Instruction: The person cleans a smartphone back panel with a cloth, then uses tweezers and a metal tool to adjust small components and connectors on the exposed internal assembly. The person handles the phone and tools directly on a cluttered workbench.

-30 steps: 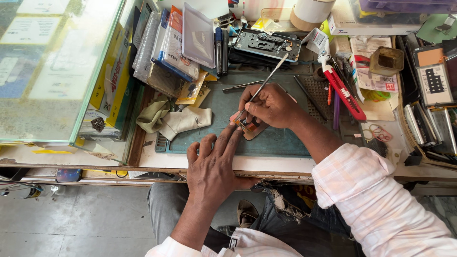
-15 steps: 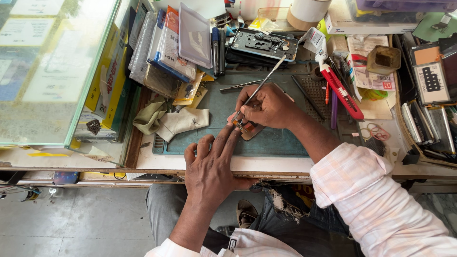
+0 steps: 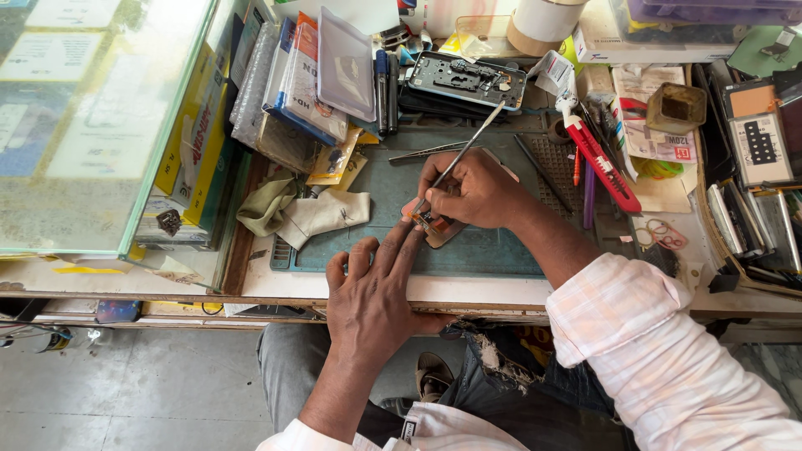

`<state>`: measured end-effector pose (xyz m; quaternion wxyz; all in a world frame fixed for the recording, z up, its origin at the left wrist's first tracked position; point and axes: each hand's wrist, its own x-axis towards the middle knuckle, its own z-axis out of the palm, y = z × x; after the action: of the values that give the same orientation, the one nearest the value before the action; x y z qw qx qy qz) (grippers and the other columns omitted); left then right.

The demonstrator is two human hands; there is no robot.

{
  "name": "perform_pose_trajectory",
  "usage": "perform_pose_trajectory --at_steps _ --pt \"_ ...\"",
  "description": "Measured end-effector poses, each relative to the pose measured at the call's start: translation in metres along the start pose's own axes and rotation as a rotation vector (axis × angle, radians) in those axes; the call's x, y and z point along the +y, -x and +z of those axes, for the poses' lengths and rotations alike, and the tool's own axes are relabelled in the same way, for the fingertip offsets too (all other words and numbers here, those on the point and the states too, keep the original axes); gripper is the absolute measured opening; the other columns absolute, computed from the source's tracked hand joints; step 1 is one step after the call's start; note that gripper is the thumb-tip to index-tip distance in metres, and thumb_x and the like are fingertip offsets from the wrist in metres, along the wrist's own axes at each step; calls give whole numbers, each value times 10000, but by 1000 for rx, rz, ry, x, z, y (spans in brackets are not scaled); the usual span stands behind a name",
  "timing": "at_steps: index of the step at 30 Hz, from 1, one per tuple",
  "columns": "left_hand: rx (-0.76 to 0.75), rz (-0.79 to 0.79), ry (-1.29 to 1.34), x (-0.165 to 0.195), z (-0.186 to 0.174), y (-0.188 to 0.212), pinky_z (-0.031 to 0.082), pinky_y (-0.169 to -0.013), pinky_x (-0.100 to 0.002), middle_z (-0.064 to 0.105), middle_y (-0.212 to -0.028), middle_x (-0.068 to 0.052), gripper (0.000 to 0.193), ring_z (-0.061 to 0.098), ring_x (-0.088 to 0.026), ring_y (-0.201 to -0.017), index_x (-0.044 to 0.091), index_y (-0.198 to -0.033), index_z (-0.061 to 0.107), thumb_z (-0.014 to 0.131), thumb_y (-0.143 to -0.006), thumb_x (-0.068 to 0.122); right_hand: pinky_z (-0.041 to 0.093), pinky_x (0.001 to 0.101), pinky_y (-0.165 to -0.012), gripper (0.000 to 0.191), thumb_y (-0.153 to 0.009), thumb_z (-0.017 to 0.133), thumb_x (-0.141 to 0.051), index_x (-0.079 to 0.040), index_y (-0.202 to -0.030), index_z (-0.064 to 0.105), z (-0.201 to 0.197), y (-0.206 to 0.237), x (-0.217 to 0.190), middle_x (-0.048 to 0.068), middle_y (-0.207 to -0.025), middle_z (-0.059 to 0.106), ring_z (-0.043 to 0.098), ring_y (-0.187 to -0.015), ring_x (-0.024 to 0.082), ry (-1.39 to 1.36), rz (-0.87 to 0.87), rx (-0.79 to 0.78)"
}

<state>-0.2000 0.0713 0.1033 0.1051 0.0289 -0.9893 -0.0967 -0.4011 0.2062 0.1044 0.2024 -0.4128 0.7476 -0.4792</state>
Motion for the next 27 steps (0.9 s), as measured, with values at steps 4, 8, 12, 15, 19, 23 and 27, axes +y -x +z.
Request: perform_pose_trajectory --at_steps 4,8,12,15,19,23,27 --pt "16 5 -1 0 0 1 286 -1061 -489 477 -1482 55 1353 470 -253 -1250 196 -1485 468 883 -325 753 585 249 -643 35 -920 613 -49 -29 -919 642 1 -1 4 17 -805 709 684 -713 50 -112 -54 -15" --pt "26 7 5 0 2 1 284 -1067 -488 478 -1488 57 1351 471 -248 -1253 204 -1486 466 874 -326 764 575 244 -658 34 -925 631 -47 -27 -945 649 2 -1 7 19 -806 701 676 -736 50 -100 -83 -24" --pt "-3 -8 -12 -1 2 2 275 -1065 -482 477 -1525 45 1401 465 -248 -1248 234 -1540 445 877 -321 771 566 248 -643 28 -906 637 -35 -21 -923 654 0 -1 6 25 -804 712 666 -724 57 10 -87 8" --pt "17 -7 -4 0 2 2 274 -1066 -480 483 -1517 41 1406 463 -258 -1248 237 -1547 435 874 -329 784 588 242 -655 31 -918 624 -46 -29 -924 649 1 -1 5 15 -817 712 680 -739 40 -75 -82 6" --pt "-1 -13 -2 0 1 1 268 -1073 -477 478 -1528 51 1410 459 -242 -1259 238 -1541 437 876 -313 774 561 251 -626 33 -896 637 -53 -32 -908 660 1 -1 3 24 -766 718 660 -687 44 21 -74 4" --pt "-2 -13 1 0 0 2 273 -1066 -479 479 -1529 53 1412 460 -244 -1251 237 -1544 440 876 -311 770 578 251 -658 33 -882 620 -36 -29 -893 650 -1 -1 2 21 -792 732 676 -718 44 53 -135 26" --pt "27 5 -4 0 1 2 281 -1068 -482 485 -1482 56 1355 465 -243 -1252 210 -1490 458 876 -326 762 578 257 -650 25 -894 625 -46 -32 -896 645 0 1 1 23 -770 724 677 -713 46 6 -115 15"
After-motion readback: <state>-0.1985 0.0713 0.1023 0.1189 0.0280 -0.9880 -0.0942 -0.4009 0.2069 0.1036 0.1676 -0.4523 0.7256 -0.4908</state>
